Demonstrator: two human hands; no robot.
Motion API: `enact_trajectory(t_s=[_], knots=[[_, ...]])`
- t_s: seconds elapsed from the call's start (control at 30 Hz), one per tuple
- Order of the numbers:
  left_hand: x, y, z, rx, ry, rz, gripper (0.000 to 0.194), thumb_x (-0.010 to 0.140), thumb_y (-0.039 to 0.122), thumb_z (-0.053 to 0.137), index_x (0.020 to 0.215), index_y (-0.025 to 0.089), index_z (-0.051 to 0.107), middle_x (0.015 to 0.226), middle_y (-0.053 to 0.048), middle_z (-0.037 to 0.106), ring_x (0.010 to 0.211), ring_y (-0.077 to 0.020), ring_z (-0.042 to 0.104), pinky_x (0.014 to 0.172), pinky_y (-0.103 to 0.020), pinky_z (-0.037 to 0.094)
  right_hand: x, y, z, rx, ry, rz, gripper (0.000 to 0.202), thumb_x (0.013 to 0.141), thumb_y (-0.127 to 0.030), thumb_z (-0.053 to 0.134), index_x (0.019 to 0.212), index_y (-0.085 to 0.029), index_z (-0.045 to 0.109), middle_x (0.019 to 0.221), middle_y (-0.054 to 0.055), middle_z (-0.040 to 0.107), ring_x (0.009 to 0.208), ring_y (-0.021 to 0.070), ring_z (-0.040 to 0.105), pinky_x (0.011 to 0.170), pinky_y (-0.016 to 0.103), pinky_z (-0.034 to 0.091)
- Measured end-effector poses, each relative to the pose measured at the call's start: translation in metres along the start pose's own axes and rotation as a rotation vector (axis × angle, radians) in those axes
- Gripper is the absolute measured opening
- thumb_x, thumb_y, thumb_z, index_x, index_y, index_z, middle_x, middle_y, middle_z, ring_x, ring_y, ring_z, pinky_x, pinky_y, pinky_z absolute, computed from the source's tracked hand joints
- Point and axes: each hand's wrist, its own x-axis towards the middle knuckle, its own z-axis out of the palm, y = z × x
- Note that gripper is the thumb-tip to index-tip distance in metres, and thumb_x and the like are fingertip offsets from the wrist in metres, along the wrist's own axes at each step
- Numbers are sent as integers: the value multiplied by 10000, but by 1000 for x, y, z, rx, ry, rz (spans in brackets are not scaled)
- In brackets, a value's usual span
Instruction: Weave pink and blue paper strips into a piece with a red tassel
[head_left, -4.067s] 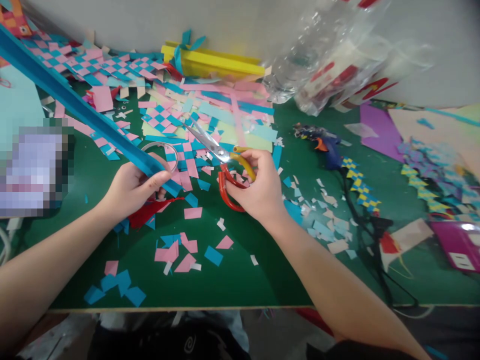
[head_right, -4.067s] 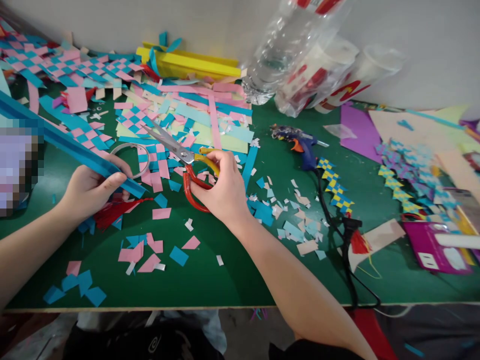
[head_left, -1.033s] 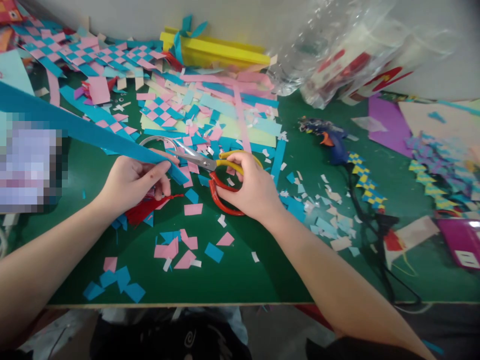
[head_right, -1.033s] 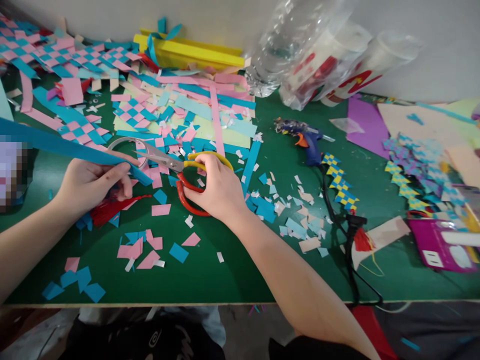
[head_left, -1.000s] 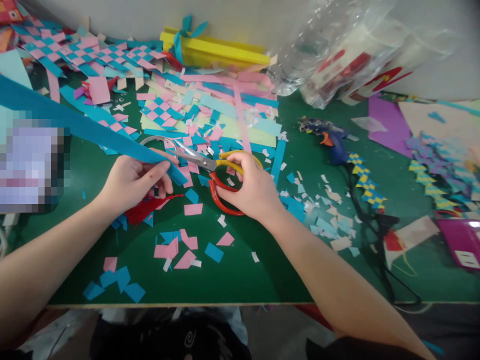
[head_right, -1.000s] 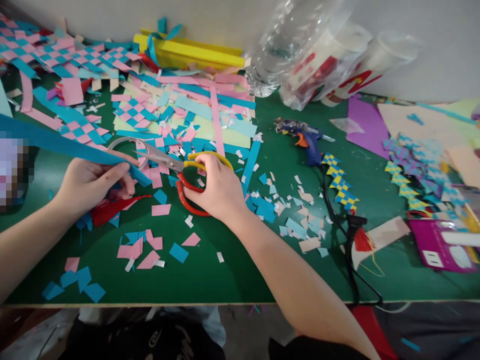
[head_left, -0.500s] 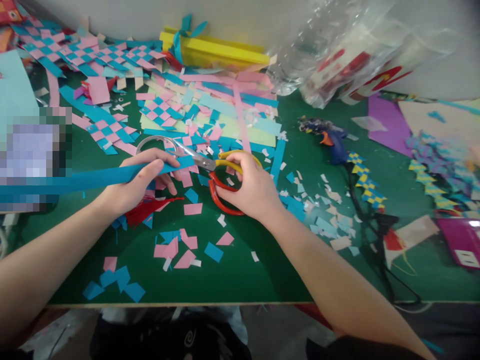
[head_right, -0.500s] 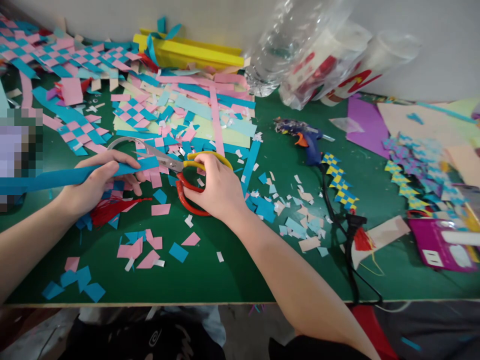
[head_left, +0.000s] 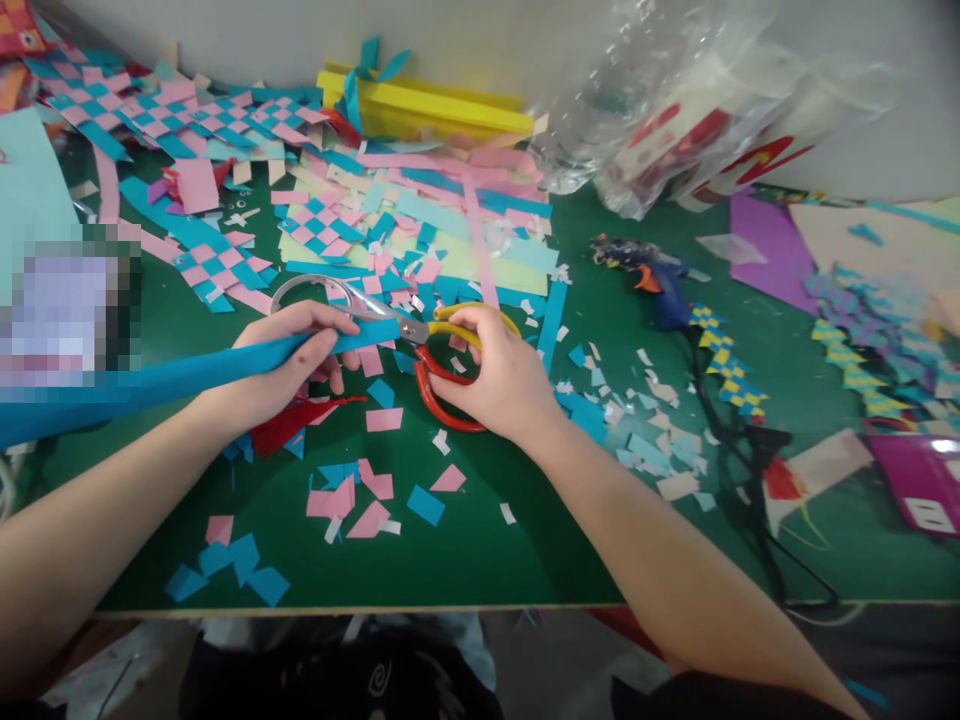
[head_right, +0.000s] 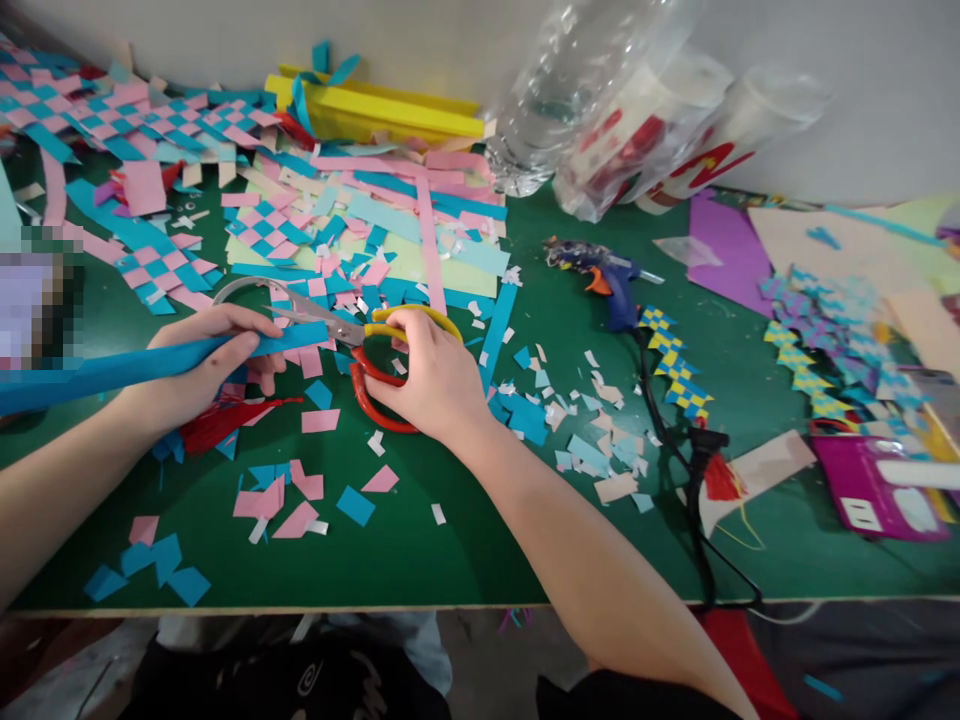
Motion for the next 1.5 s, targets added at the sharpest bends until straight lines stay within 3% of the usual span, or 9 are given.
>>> enact_trajectory(t_s=[0.47,0.57,0.73,0.93,1.03,1.13,1.3,1.4,1.5], knots=[[-3,17,3,53,2,-134,108,891,215,591,947,167,669,696,-2,676,494,-75,624,461,-143,502,0,0,1,-40,-23,33,525,739,-457,674,1157,-191,502,1268,155,621,1062,321,667,761,456,608],[-3,15,1,42,16,-127,142,905,272,593,966,163,661,713,-13,676,489,-84,619,452,-160,505,0,-1,1,-27,-28,33,513,745,-459,666,1152,-191,504,1265,154,623,1040,305,676,751,441,609],[-6,10,-5,-53,-76,-6,310,936,454,550,1035,182,663,800,-41,690,576,-132,657,500,-222,546,1,-1,1,-33,-33,47,506,746,-470,663,1141,-199,503,1261,148,630,1018,308,683,724,443,599],[-4,6,-9,-156,-74,-13,524,991,573,329,1021,184,679,810,-84,709,535,-150,655,445,-245,492,2,0,1,-23,-32,14,478,754,-452,657,1131,-206,496,1267,141,632,1026,303,685,692,411,589],[-4,2,-7,-108,-4,-8,494,999,551,341,1022,180,666,744,-58,681,494,-126,617,422,-229,460,2,0,1,-11,-25,-3,475,747,-433,666,1125,-203,492,1263,145,635,1000,295,699,700,402,587],[-7,-1,-1,-54,99,123,389,1007,486,380,1147,193,594,654,4,600,444,-94,532,401,-205,420,2,0,1,-14,-25,-3,473,744,-424,673,1120,-202,493,1244,147,644,987,296,706,715,407,584],[-13,7,10,373,271,255,245,1005,291,360,1075,212,581,628,39,508,456,-83,467,473,-211,411,3,-1,1,-5,-23,9,478,729,-435,682,1111,-214,496,1251,136,640,999,299,700,724,419,582],[-14,16,13,551,283,253,223,964,245,383,981,200,600,651,26,527,534,-109,504,531,-234,420,3,0,2,-16,-17,10,479,721,-438,680,1108,-219,503,1251,134,639,1019,309,688,724,430,580],[-13,22,12,656,210,193,225,958,276,401,934,199,610,756,4,629,623,-129,568,624,-260,452,4,2,3,-39,-1,-13,479,726,-458,669,1110,-220,511,1226,134,648,1033,325,674,724,447,575]])
